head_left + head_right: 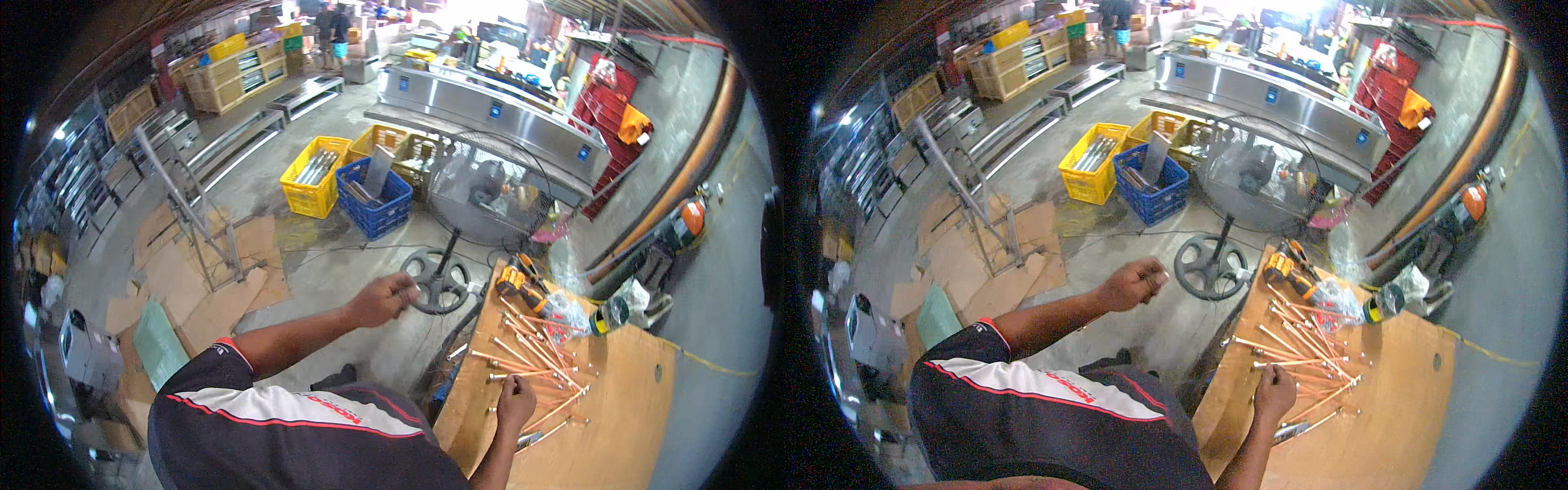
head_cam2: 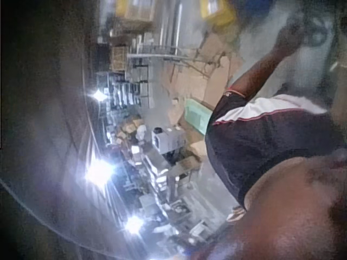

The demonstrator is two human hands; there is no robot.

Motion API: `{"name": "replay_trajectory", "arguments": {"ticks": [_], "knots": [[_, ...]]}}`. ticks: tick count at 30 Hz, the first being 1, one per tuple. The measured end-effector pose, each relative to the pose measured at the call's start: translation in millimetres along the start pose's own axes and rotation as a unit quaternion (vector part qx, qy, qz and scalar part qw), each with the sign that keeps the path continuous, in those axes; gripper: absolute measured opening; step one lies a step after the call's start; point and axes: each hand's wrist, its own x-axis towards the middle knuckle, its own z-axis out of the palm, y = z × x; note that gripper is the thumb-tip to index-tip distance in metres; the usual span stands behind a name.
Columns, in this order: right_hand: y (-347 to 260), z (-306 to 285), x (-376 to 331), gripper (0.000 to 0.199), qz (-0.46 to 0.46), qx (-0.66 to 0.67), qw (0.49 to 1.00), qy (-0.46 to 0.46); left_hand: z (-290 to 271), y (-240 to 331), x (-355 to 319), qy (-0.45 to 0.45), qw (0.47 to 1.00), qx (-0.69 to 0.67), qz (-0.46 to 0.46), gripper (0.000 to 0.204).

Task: The person repeatedly picks up copper pipes from a workbench, wraps white tape around one end of each pipe, and places the finished pipe back on the table. The person also briefly applies glue to a pipe end before taping.

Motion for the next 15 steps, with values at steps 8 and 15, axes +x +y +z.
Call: {"name": "replay_trajectory", "arguments": {"ticks": [8, 15], "knots": [[110.6, 73.8, -60.4, 0.089, 0.066, -0.162, 0.984, -0.013, -12.7, -5.4, 45.0, 0.096, 0.980, -0.174, 0.007, 0.024], [44.8, 20.9, -44.2, 0.063, -0.016, -0.205, 0.974, 0.095, 0.0, 46.5, 68.6, 0.124, 0.930, -0.340, 0.062, 0.028]]}}
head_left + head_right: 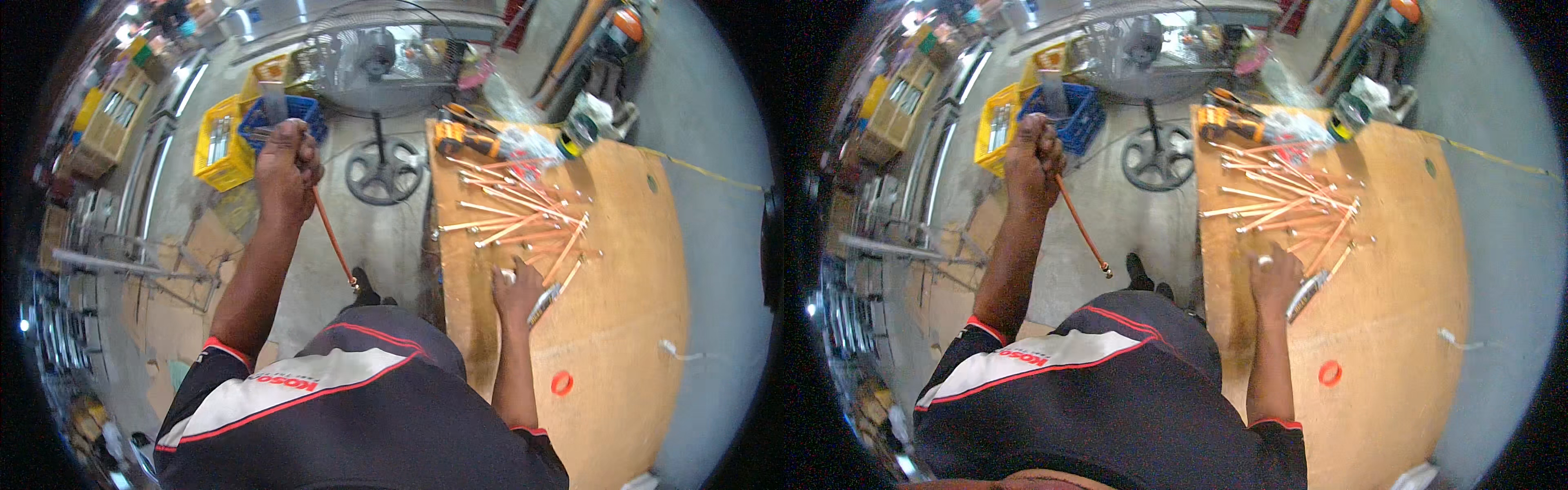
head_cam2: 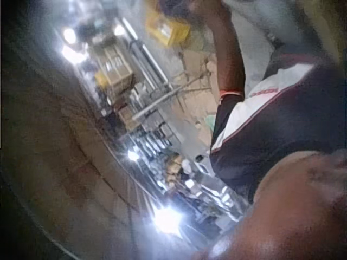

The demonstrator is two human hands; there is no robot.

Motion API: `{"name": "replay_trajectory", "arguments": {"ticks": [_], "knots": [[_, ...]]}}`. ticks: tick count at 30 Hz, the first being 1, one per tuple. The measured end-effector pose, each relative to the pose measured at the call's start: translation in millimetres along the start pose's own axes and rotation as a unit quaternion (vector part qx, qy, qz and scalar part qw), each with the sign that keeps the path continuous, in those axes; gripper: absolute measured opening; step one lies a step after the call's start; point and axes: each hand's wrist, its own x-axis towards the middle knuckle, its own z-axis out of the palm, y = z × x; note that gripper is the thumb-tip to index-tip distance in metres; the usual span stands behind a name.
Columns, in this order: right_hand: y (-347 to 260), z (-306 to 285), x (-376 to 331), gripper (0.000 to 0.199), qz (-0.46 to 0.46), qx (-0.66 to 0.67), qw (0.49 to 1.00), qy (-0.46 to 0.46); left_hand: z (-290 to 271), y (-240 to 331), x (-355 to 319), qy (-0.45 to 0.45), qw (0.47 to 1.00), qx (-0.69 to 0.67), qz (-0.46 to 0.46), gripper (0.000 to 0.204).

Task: The person repeatedly picks up copper pipes from a workbench, wraps white tape around one end of each pipe, and places the finished pipe back on the table. The person also briefly applies glue to a pipe end before taping.

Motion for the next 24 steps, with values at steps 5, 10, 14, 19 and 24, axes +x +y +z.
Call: {"name": "replay_trajectory", "arguments": {"ticks": [5, 10, 14, 19, 24], "knots": [[-109.9, -32.5, 21.4, 0.043, -0.019, 0.499, 0.836, -0.227, 77.1, -29.8, 7.4, -0.083, 0.993, -0.090, 0.002, 0.029], [-143.6, -35.0, 26.7, 0.029, 0.077, 0.640, 0.667, -0.373, 81.5, -46.6, 2.4, -0.155, 0.987, -0.014, -0.036, 0.041], [-140.3, -34.3, 20.6, 0.028, 0.084, 0.710, 0.642, -0.277, 1.6, -82.4, -35.7, -0.361, 0.888, 0.203, -0.200, 0.059], [-131.9, -24.8, 29.9, 0.033, 0.000, 0.610, 0.785, -0.104, 9.8, -101.1, -90.9, -0.395, 0.828, 0.288, -0.275, 0.034], [-135.3, -26.1, 27.9, 0.039, 0.049, 0.641, 0.721, -0.256, 5.6, -108.7, -88.2, -0.408, 0.801, 0.348, -0.266, 0.029]]}}
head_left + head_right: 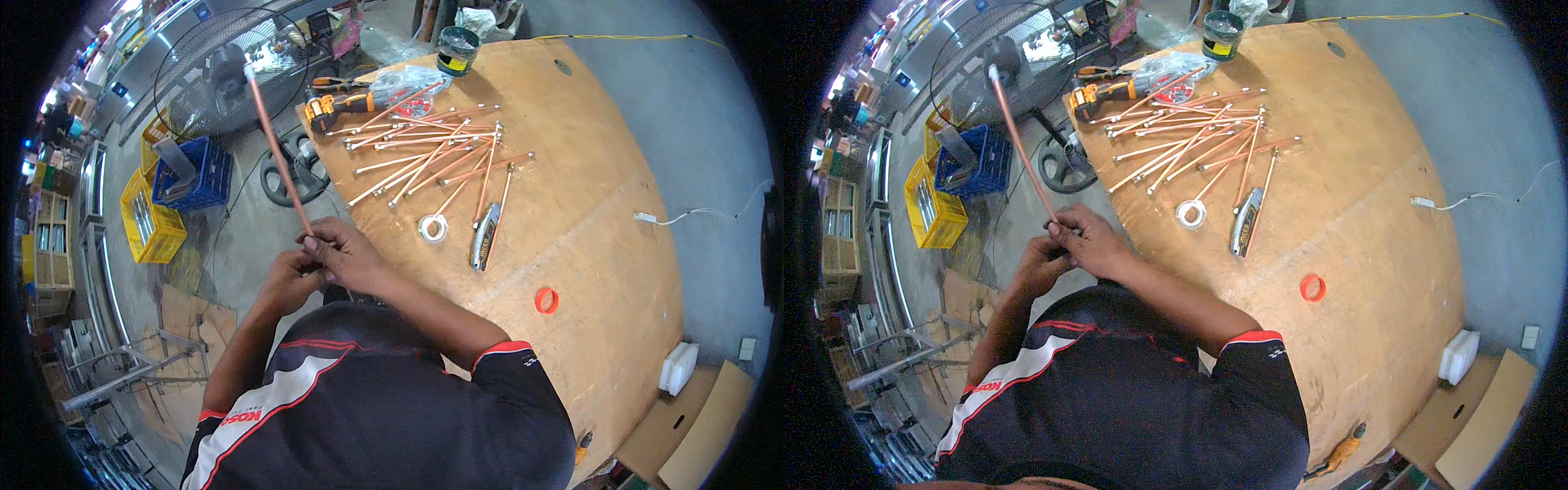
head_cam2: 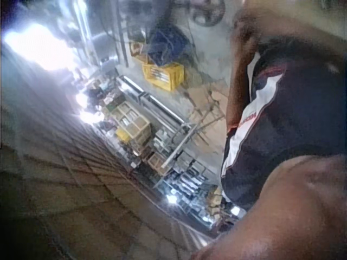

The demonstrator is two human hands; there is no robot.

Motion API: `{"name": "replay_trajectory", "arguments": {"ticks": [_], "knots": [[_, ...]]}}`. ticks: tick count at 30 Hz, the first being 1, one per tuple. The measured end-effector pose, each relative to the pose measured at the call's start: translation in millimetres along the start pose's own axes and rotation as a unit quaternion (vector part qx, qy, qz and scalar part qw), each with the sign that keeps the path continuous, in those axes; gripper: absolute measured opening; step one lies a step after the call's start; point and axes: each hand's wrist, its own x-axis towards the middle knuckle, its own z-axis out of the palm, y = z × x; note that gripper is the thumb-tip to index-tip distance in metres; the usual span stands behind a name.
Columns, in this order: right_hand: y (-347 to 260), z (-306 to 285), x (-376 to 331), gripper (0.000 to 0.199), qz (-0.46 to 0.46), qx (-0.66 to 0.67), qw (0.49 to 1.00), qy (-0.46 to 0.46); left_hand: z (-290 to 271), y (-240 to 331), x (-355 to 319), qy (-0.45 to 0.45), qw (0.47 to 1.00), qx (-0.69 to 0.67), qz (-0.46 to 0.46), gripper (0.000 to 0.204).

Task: The person repeatedly picks up copper pipes from a workbench, wraps white tape around one end of each pipe, and places the finished pipe back on the table. The person also briefly applies glue to a pipe end before taping.

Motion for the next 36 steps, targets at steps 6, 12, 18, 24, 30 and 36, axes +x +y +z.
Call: {"name": "replay_trajectory", "arguments": {"ticks": [6, 12, 18, 24, 30, 36], "knots": [[18.7, 16.8, -10.3, 0.059, -0.040, -0.024, 0.999, -0.002, 1.2, -10.7, 2.3, 0.134, 0.981, -0.131, 0.053, 0.020], [1.8, 9.7, -19.7, 0.060, -0.016, 0.048, 0.997, -0.063, 10.5, 1.3, -4.1, 0.131, 0.955, -0.266, 0.015, 0.032], [2.5, -2.6, -28.5, 0.057, 0.001, -0.028, 0.994, -0.109, -34.8, -21.0, 3.8, 0.298, 0.842, -0.445, 0.055, 0.027], [34.1, -34.7, -49.8, 0.051, -0.077, -0.167, 0.961, -0.204, -102.8, 1.2, -22.8, 0.316, 0.848, -0.404, 0.134, 0.025], [-40.0, -34.1, -37.1, 0.039, 0.031, -0.092, 0.970, -0.221, -25.8, 60.2, -52.2, 0.151, 0.986, -0.073, 0.017, 0.032], [-74.1, -46.3, -41.9, 0.036, 0.020, -0.134, 0.964, -0.227, -66.2, 132.3, -73.1, 0.019, 0.956, 0.283, 0.076, 0.032]]}}
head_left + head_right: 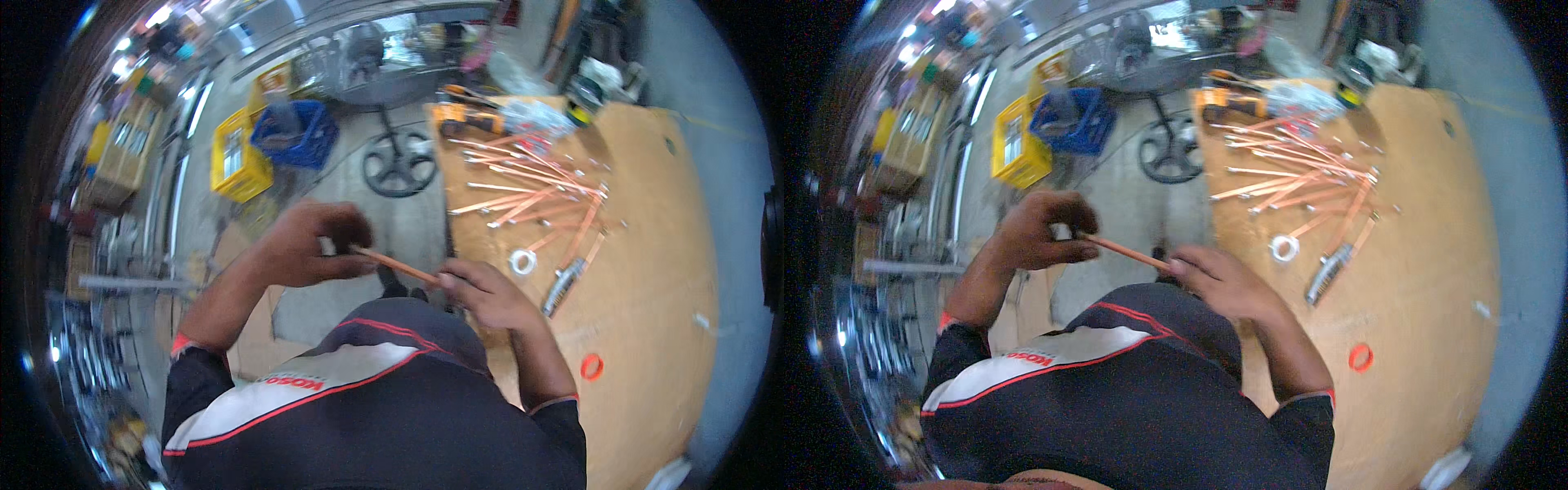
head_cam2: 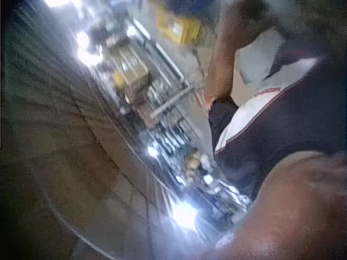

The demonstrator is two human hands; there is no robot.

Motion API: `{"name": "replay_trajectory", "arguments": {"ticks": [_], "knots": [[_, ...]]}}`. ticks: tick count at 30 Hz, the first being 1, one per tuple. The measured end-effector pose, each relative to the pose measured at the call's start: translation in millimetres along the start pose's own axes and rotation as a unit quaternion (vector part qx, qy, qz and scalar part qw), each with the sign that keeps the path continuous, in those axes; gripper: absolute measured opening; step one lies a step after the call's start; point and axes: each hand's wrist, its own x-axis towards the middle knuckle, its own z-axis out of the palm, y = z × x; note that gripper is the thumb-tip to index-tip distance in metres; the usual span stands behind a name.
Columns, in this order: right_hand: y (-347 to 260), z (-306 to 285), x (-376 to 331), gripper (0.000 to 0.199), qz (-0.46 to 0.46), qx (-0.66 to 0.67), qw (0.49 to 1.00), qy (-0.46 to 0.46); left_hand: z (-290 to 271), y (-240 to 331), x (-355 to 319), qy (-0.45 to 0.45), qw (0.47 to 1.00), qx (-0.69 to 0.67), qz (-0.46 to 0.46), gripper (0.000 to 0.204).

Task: The person repeatedly picks up copper pipes from a workbench, wraps white tape around one end of each pipe, and places the finished pipe back on the table. The person also briefly applies glue to a pipe end before taping.

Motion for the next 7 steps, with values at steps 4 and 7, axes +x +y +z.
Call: {"name": "replay_trajectory", "arguments": {"ticks": [4, 7], "knots": [[-5.5, 2.2, -4.2, 0.033, 0.040, 0.136, 0.989, -0.051, -2.4, 15.5, -5.4, -0.029, 0.983, 0.123, 0.134, 0.034], [-10.5, 0.6, -3.9, 0.035, 0.074, 0.196, 0.974, -0.085, -13.5, 22.5, -7.4, -0.026, 0.946, 0.227, 0.228, 0.031]]}}
